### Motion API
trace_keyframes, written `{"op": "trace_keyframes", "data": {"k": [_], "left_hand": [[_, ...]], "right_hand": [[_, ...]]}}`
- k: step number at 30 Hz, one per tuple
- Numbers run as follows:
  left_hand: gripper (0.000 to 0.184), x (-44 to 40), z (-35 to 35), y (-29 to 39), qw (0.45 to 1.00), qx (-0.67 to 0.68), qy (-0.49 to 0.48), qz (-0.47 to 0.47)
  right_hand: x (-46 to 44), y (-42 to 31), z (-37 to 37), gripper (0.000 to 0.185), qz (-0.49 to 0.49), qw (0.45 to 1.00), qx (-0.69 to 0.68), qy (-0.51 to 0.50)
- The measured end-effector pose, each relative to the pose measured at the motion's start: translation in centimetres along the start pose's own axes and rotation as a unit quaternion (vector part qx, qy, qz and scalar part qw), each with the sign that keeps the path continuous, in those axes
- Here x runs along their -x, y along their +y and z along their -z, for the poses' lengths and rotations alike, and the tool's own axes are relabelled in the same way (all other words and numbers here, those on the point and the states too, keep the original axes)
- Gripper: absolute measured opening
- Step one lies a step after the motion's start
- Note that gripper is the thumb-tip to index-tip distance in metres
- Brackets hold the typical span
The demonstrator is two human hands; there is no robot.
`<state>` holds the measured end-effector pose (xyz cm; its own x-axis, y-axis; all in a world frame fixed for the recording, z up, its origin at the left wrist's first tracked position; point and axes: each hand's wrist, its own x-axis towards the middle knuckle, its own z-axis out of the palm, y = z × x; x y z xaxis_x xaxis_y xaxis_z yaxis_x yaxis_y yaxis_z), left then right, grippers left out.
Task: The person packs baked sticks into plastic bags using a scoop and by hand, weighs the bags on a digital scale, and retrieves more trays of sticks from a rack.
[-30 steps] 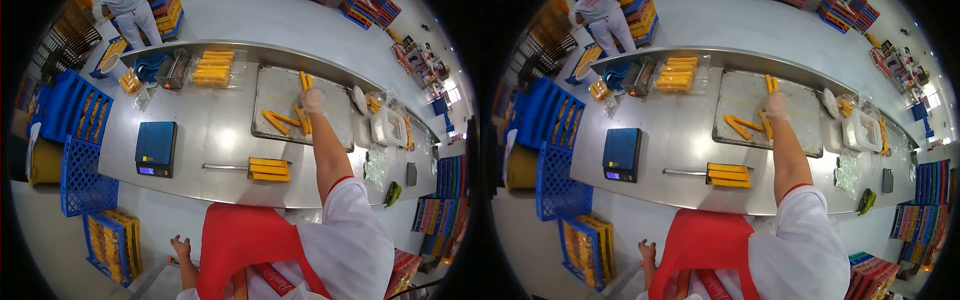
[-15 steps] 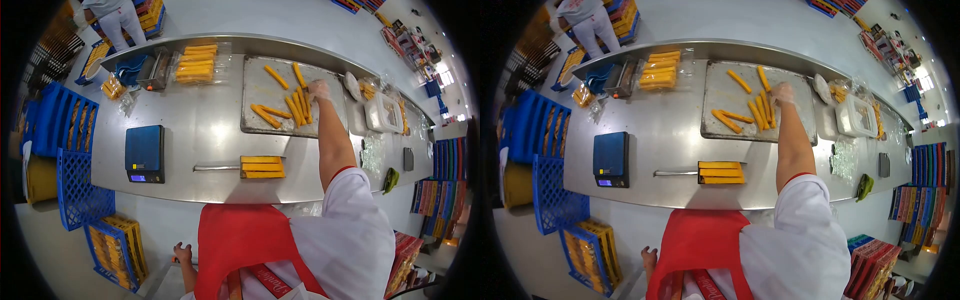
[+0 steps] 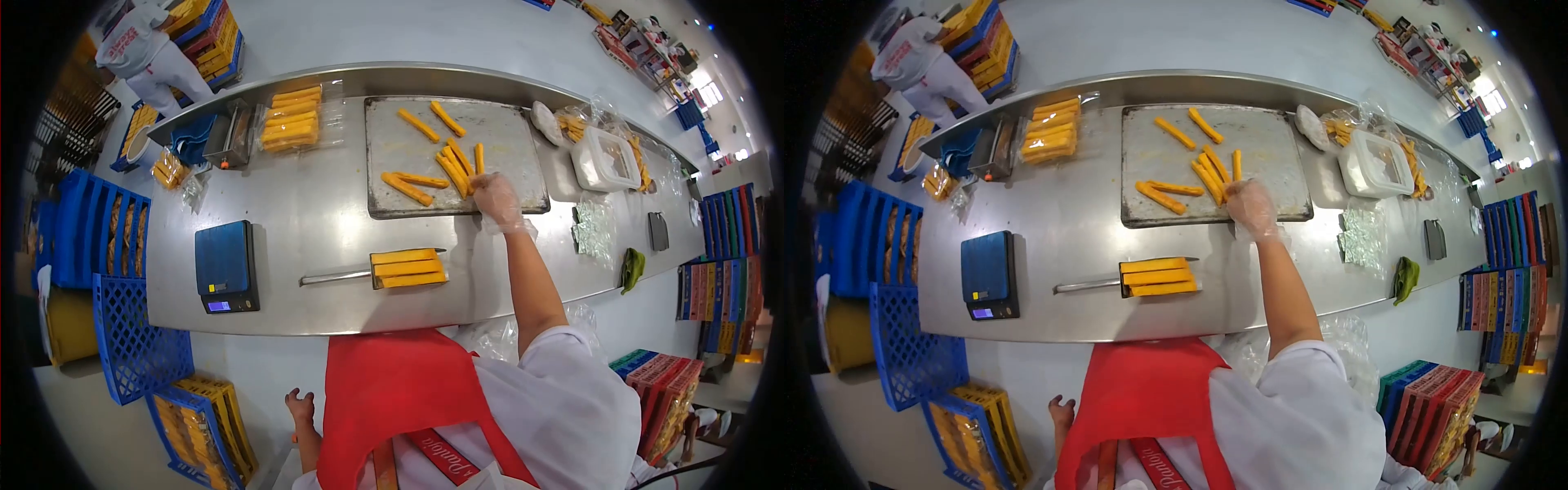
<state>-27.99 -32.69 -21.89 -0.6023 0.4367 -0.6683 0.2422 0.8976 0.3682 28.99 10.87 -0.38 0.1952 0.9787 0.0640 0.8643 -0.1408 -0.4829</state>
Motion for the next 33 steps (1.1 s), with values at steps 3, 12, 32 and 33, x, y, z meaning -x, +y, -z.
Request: {"op": "trace_keyframes", "data": {"k": [3,12,32,33], "left_hand": [[0.061,0.7,0.5,1.1,0.999,0.03,0.002,0.014],[0.06,3.7,1.4,-0.3,1.0,0.013,0.016,-0.005],[0.056,5.8,0.9,-0.9,0.998,-0.051,0.026,-0.021],[0.055,5.9,0.9,-0.5,0.998,-0.052,0.034,-0.031]], "right_hand": [[-2.0,0.9,-0.3,0.024,-0.016,1.0,-0.004,-0.007],[-11.7,-1.1,-3.4,0.022,0.095,0.968,0.176,0.148],[-9.6,-8.2,-0.1,0.03,0.146,0.974,0.016,-0.171],[-7.6,-9.3,-0.6,0.027,0.175,0.963,0.032,-0.203]]}}
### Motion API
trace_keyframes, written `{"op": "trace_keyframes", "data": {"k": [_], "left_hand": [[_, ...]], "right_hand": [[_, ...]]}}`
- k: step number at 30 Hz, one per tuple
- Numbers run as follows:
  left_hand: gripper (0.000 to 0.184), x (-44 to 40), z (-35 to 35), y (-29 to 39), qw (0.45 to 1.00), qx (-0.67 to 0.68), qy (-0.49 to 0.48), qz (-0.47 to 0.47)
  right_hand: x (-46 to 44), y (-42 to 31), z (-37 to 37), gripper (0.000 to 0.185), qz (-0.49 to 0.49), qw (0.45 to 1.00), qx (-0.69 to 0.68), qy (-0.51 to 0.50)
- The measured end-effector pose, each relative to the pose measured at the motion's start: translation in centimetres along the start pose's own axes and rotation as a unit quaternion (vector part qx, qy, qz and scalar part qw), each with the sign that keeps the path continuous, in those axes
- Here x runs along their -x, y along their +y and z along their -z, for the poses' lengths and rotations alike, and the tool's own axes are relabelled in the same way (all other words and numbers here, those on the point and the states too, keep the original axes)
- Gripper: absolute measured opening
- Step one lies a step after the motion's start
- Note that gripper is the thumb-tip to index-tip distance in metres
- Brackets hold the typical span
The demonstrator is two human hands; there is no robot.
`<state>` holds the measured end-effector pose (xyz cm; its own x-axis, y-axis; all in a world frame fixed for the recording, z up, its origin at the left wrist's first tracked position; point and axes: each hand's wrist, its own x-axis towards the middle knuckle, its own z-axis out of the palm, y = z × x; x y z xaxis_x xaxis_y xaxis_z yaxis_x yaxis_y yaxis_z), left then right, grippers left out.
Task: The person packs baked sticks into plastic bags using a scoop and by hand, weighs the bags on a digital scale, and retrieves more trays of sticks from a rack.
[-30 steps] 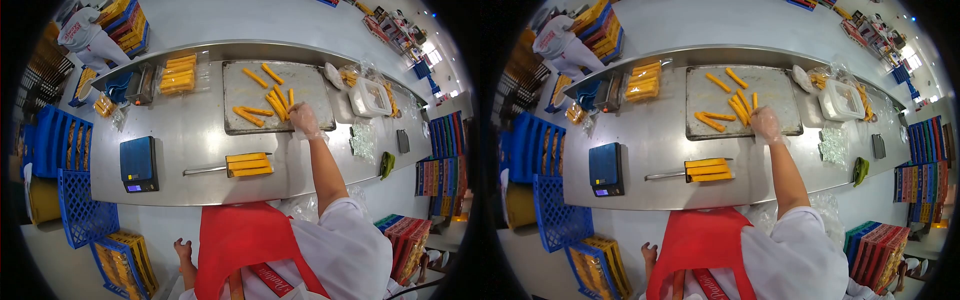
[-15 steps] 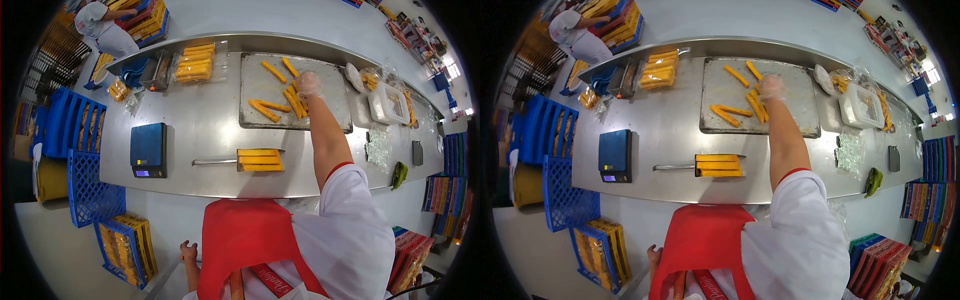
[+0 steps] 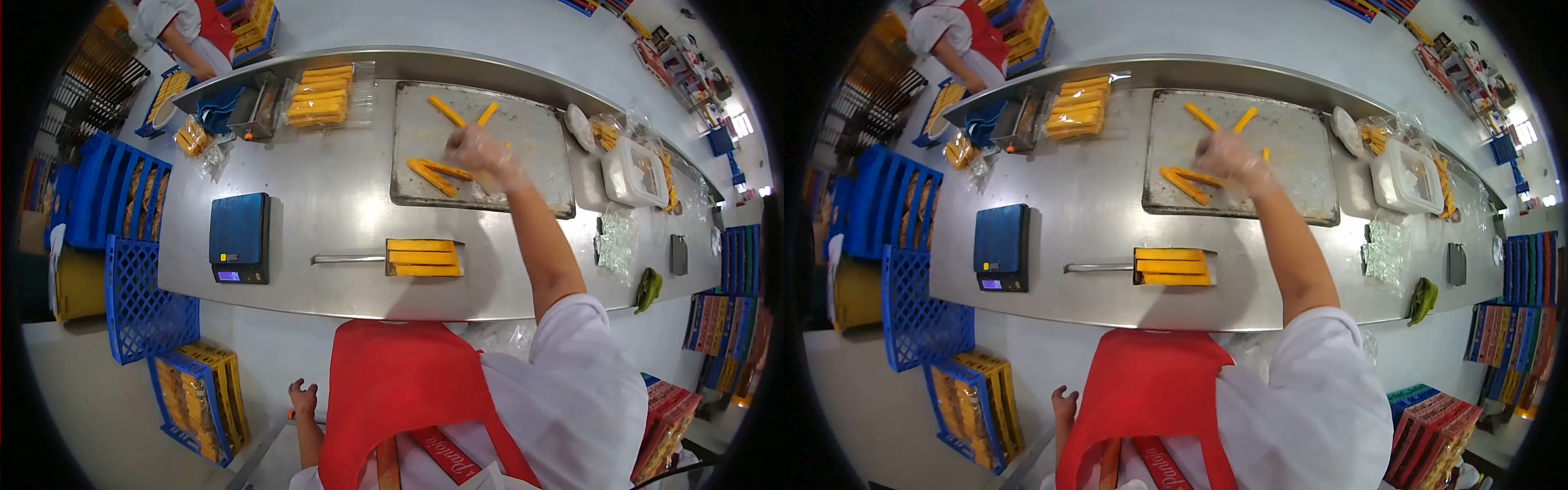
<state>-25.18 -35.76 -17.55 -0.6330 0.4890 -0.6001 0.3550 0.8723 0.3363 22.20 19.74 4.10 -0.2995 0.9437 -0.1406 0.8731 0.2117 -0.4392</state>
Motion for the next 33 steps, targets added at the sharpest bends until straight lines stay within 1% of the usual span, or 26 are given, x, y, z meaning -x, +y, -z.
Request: {"op": "trace_keyframes", "data": {"k": [2,4,5,7,8,9,10,11,15,18,20,21,22,23,24,25,26,27,28,29,31,32,33], "left_hand": [[0.056,0.3,-0.1,0.6,1.0,0.026,-0.007,0.014],[0.056,0.8,0.0,1.4,0.998,0.053,-0.014,0.028],[0.056,1.3,-0.1,1.9,0.998,0.05,-0.016,0.03],[0.056,1.5,-0.7,1.7,0.998,0.052,-0.018,0.034],[0.056,1.2,-1.1,0.6,0.999,0.027,-0.009,0.022],[0.056,0.7,-1.5,-0.3,1.0,0.002,-0.001,0.008],[0.056,0.4,-1.9,-1.1,1.0,0.003,-0.002,0.007],[0.056,0.2,-2.1,-1.7,0.999,0.026,-0.009,0.021],[0.057,-0.8,-2.8,-3.1,0.997,0.067,-0.028,0.04],[0.057,0.6,-2.0,-0.2,0.998,0.054,-0.022,0.026],[0.057,-0.9,-2.7,-1.4,0.999,-0.014,0.002,-0.03],[0.056,-0.5,-2.4,-1.0,1.0,0.014,-0.004,-0.019],[0.055,-0.5,-2.4,0.1,0.999,0.045,-0.007,-0.01],[0.055,-0.2,-2.4,0.5,0.999,0.042,-0.006,-0.005],[0.055,-0.1,-2.3,1.1,0.999,0.043,-0.006,0.0],[0.055,0.0,-2.1,1.5,0.999,0.045,-0.005,0.003],[0.055,-0.6,-2.5,0.9,0.996,0.083,-0.024,0.029],[0.055,-1.0,-2.9,0.4,0.996,0.082,-0.024,0.028],[0.056,-1.4,-3.2,0.1,0.996,0.074,-0.031,0.031],[0.056,-1.8,-3.5,-0.3,0.997,0.065,-0.038,0.033],[0.056,-2.6,-4.0,-0.6,0.997,0.056,-0.045,0.026],[0.056,-2.8,-4.1,-0.6,0.997,0.049,-0.051,0.021],[0.056,-3.0,-4.1,-0.7,0.997,0.047,-0.051,0.019]], "right_hand": [[3.9,-4.3,-0.2,0.03,0.028,0.983,0.157,-0.088],[5.4,-1.6,-5.5,0.031,0.088,0.99,0.091,0.069],[5.7,-0.4,-6.7,0.031,0.092,0.989,0.094,0.068],[6.1,1.2,-7.7,0.029,-0.031,0.992,-0.075,0.093],[7.0,0.3,-6.1,0.024,-0.113,0.953,-0.281,0.023],[7.5,0.3,-5.3,0.024,-0.111,0.953,-0.279,0.024],[8.0,0.6,-4.6,0.024,-0.116,0.879,-0.461,-0.033],[8.4,0.8,-4.2,0.025,-0.117,0.768,-0.623,-0.087],[9.5,0.8,-4.0,0.027,-0.121,0.773,-0.618,-0.074],[10.0,0.7,-3.6,0.025,-0.12,0.774,-0.615,-0.089],[10.6,0.8,-3.8,0.022,-0.12,0.813,-0.564,-0.083],[11.8,0.1,-3.5,0.022,-0.128,0.809,-0.567,-0.09],[12.8,-0.9,-2.4,0.021,-0.11,0.82,-0.554,-0.092],[13.7,-1.6,-1.7,0.021,-0.09,0.832,-0.54,-0.094],[14.7,-1.2,-1.4,0.022,-0.083,0.832,-0.532,-0.133],[15.6,-1.1,-1.5,0.022,-0.083,0.831,-0.533,-0.134],[16.4,-1.1,-1.6,0.023,-0.109,0.837,-0.504,-0.182],[17.2,-1.0,-1.6,0.025,-0.135,0.84,-0.473,-0.229],[17.8,-0.1,-2.6,0.026,-0.149,0.842,-0.457,-0.245],[18.4,0.0,-3.5,0.026,-0.149,0.842,-0.458,-0.243],[19.5,-0.3,-5.0,0.029,-0.21,0.832,-0.483,-0.174],[19.8,-0.5,-5.4,0.029,-0.209,0.827,-0.501,-0.146],[19.9,-0.7,-5.6,0.029,-0.209,0.827,-0.502,-0.145]]}}
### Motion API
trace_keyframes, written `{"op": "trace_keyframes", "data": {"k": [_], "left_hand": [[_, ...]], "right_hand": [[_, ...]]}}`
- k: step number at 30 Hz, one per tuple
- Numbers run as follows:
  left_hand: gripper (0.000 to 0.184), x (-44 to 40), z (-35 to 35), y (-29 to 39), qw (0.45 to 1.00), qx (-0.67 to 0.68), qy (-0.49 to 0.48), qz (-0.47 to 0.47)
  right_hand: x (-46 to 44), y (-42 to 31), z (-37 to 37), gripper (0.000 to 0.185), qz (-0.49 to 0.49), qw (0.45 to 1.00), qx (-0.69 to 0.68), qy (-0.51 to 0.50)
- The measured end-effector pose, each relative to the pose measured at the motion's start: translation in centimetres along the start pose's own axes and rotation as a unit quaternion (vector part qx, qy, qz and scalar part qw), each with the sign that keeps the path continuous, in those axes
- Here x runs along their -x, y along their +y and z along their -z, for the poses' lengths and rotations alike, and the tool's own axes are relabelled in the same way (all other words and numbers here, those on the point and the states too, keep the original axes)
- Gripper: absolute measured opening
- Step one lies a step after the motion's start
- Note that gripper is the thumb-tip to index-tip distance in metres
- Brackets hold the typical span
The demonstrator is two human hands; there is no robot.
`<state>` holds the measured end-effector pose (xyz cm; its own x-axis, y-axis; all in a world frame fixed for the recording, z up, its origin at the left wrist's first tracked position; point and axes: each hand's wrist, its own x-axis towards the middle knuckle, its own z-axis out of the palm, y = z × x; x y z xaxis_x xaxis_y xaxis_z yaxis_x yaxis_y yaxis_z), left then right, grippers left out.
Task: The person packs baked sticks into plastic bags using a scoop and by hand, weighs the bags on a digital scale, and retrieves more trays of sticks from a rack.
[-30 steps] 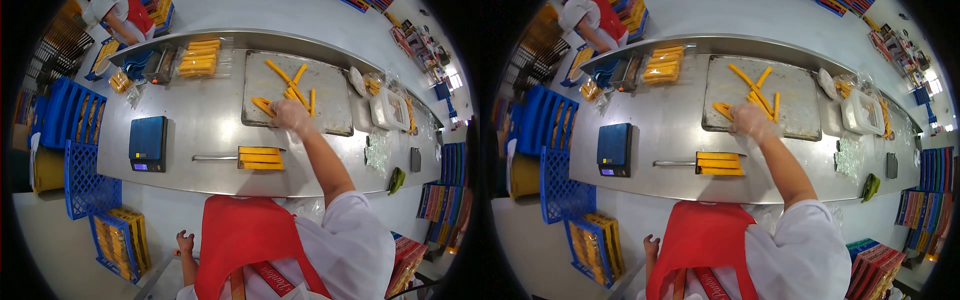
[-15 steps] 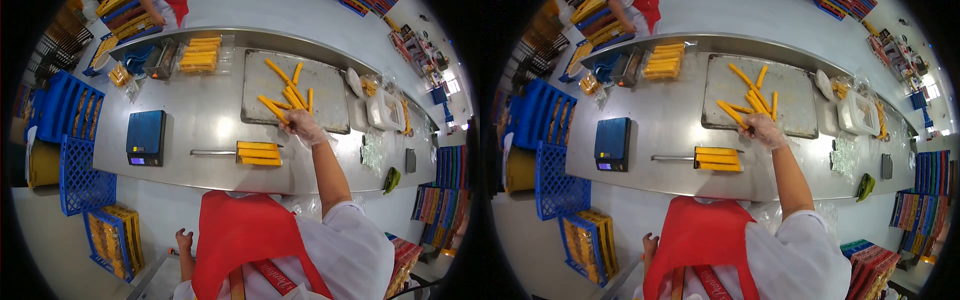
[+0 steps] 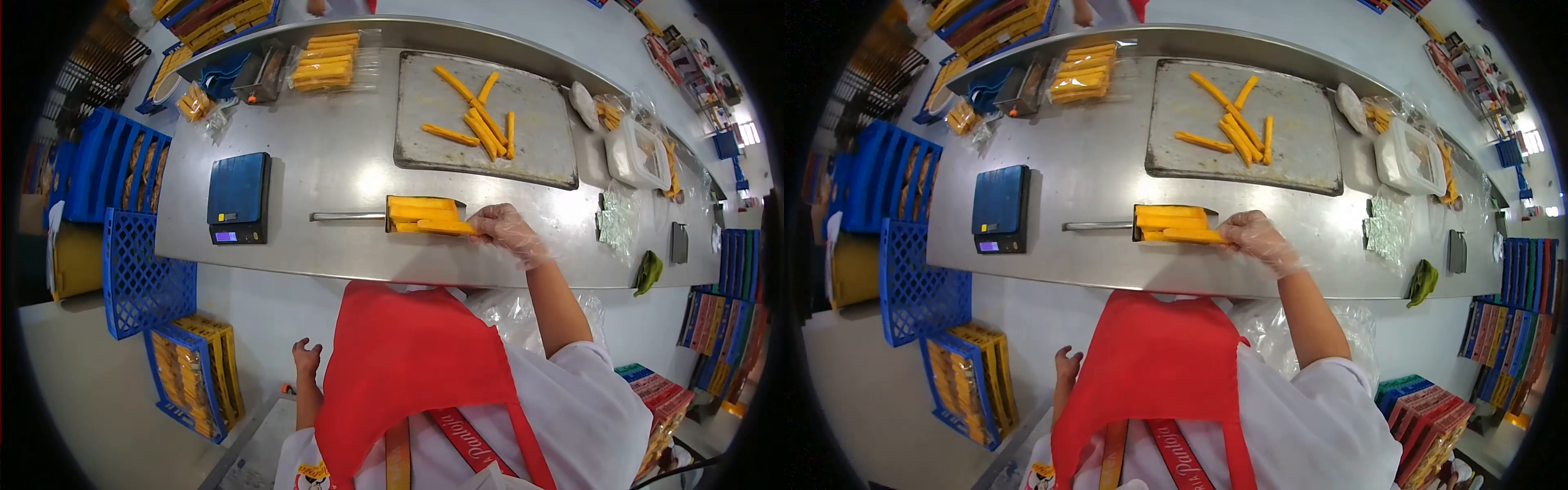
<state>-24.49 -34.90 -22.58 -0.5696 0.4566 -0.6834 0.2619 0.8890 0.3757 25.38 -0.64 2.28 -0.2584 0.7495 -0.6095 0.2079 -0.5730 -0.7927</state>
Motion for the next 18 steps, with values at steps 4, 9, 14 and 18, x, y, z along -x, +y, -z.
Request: {"op": "trace_keyframes", "data": {"k": [4,9,14,18], "left_hand": [[0.056,1.5,0.6,3.7,0.998,-0.04,-0.001,-0.049],[0.056,2.0,0.4,5.8,0.999,-0.011,-0.014,-0.051],[0.057,-0.3,-1.3,3.6,0.998,-0.048,-0.025,-0.045],[0.058,0.1,-0.5,5.4,0.995,-0.04,-0.031,-0.082]], "right_hand": [[-0.1,1.2,-2.0,0.029,0.074,0.981,0.154,0.095],[0.2,2.1,-1.6,0.028,0.04,0.993,-0.031,0.106],[-0.1,1.8,-3.8,0.019,0.094,0.982,-0.142,0.079],[-0.1,1.9,-2.7,0.023,0.096,0.981,-0.132,0.104]]}}
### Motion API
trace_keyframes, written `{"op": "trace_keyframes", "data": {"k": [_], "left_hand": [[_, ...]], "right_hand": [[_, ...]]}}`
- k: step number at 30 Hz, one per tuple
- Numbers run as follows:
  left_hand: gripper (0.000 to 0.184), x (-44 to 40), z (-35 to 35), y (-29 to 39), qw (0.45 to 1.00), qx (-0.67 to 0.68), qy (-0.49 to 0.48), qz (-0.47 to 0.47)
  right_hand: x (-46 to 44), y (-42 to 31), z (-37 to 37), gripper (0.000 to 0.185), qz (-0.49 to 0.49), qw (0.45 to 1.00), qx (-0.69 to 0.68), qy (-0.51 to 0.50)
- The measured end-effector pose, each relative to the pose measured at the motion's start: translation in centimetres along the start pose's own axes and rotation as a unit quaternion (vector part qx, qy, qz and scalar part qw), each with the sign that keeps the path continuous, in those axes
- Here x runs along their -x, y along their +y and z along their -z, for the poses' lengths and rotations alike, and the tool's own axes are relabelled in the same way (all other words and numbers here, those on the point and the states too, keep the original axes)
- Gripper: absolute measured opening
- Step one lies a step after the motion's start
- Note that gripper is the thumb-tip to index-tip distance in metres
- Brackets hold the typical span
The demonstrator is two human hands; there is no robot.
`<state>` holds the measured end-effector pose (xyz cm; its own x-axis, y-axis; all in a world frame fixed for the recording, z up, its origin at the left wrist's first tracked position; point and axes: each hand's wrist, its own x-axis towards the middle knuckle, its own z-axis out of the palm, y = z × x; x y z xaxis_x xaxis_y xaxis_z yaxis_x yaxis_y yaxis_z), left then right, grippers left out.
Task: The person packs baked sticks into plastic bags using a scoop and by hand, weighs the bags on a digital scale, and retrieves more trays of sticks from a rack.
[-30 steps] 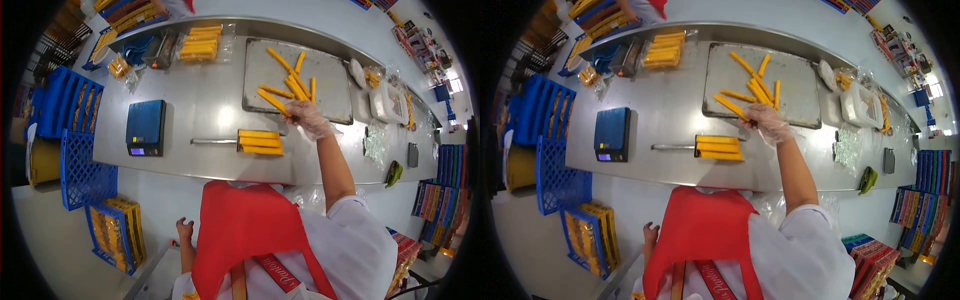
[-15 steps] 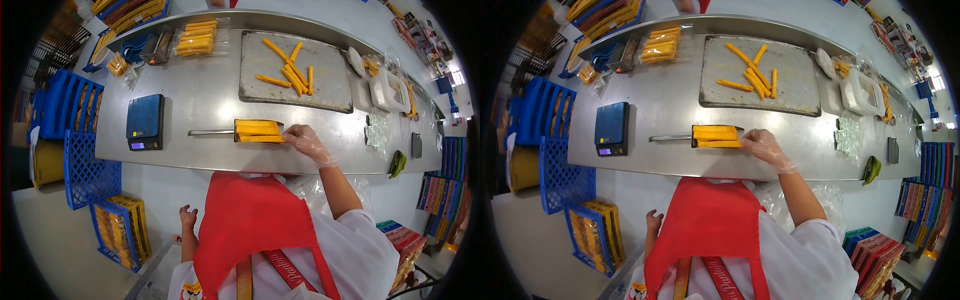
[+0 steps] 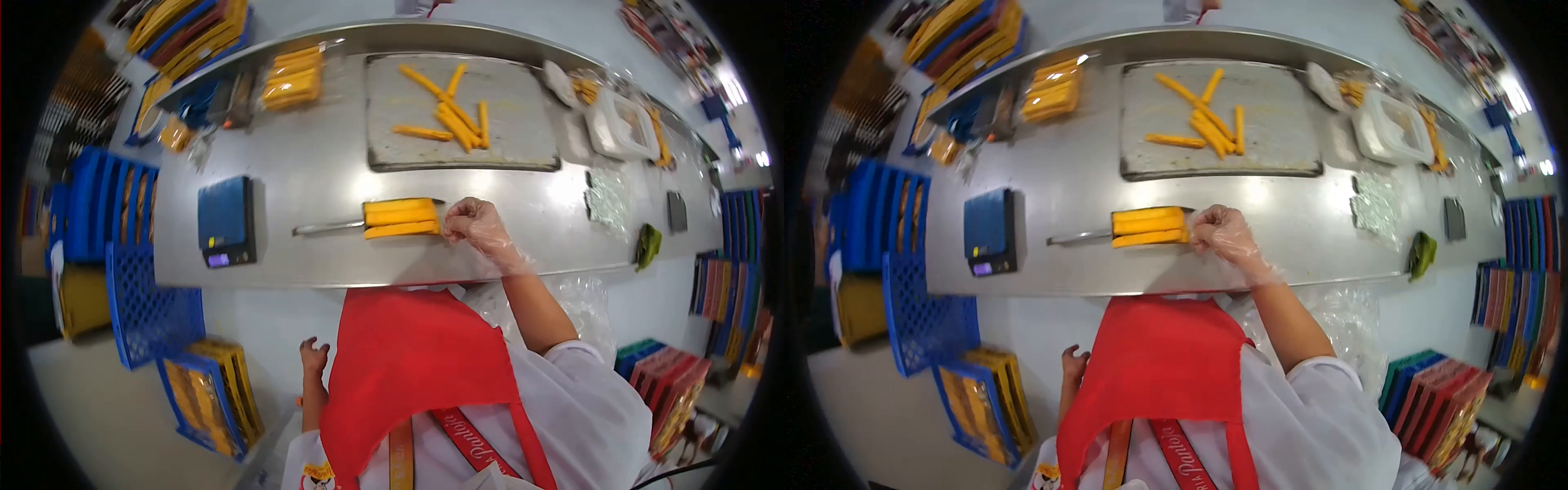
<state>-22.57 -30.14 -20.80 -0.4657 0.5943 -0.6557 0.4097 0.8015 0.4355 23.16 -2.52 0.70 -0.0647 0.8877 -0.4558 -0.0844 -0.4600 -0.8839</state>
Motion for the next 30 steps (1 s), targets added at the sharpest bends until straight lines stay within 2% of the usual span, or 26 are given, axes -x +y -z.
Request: {"op": "trace_keyframes", "data": {"k": [2,3,4,5,6,8,10,12,14,15,17,18,20,21,23,24,26,27,29,30], "left_hand": [[0.059,-1.3,0.1,-0.7,0.999,-0.006,-0.017,-0.03],[0.06,-1.3,0.8,0.5,0.999,-0.02,-0.036,-0.033],[0.058,-0.2,1.3,2.3,0.999,-0.003,-0.045,0.001],[0.05,-2.1,1.0,0.6,0.998,0.001,-0.056,-0.002],[0.043,-4.2,1.0,-1.6,0.998,0.007,-0.064,0.001],[0.032,-4.5,1.8,-0.8,0.991,-0.017,-0.135,-0.011],[0.031,-5.6,2.5,0.3,0.989,-0.052,-0.136,-0.026],[0.032,-6.2,3.5,1.5,0.987,-0.083,-0.131,-0.035],[0.03,-6.3,4.8,3.3,0.982,-0.136,-0.108,-0.075],[0.03,-6.8,5.0,3.7,0.981,-0.138,-0.109,-0.078],[0.025,-8.5,5.6,3.0,0.991,-0.082,-0.1,-0.036],[0.025,-9.0,6.0,2.9,0.991,-0.084,-0.1,-0.036],[0.024,-9.0,7.5,3.6,0.992,-0.021,-0.114,-0.044],[0.024,-8.9,8.4,4.1,0.992,-0.023,-0.114,-0.044],[0.026,-8.6,9.6,5.0,0.986,-0.091,-0.114,-0.082],[0.026,-8.8,10.0,5.4,0.986,-0.092,-0.115,-0.082],[0.027,-9.5,10.9,5.4,0.981,-0.107,-0.147,-0.062],[0.027,-9.7,11.0,5.2,0.981,-0.107,-0.147,-0.062],[0.028,-8.5,11.7,6.3,0.978,-0.148,-0.125,-0.072],[0.028,-8.2,11.8,6.7,0.979,-0.144,-0.125,-0.071]], "right_hand": [[0.2,-0.1,2.9,0.026,-0.033,0.993,0.098,0.05],[0.6,-0.3,4.6,0.026,-0.03,0.991,0.09,0.091],[0.9,-0.5,6.0,0.029,-0.029,0.979,0.156,0.126],[1.3,-0.7,7.8,0.032,-0.034,0.962,0.221,0.157],[1.6,-0.6,9.7,0.032,-0.037,0.958,0.215,0.188],[1.4,0.5,13.4,0.034,0.014,0.878,0.329,0.348],[0.8,3.2,18.7,0.028,0.109,0.772,0.423,0.463],[2.3,2.1,21.9,0.023,0.048,0.773,0.39,0.498],[2.8,4.8,26.2,0.018,0.042,0.693,0.482,0.534],[3.3,4.9,26.8,0.018,0.041,0.692,0.481,0.537],[3.5,4.9,27.3,0.02,-0.072,0.677,0.537,0.498],[3.1,5.0,27.3,0.02,-0.074,0.677,0.537,0.498],[1.9,5.4,27.3,0.035,0.048,0.625,0.452,0.634],[1.6,5.3,27.5,0.035,0.046,0.626,0.452,0.634],[1.2,3.5,27.1,0.051,-0.019,0.673,0.413,0.613],[0.9,2.7,26.6,0.051,-0.02,0.672,0.413,0.614],[0.1,1.7,26.0,0.053,0.031,0.638,0.48,0.602],[-0.4,1.5,26.3,0.053,0.031,0.637,0.481,0.602],[-2.2,1.4,27.7,0.053,0.02,0.572,0.593,0.567],[-3.1,1.5,28.5,0.053,0.023,0.57,0.595,0.566]]}}
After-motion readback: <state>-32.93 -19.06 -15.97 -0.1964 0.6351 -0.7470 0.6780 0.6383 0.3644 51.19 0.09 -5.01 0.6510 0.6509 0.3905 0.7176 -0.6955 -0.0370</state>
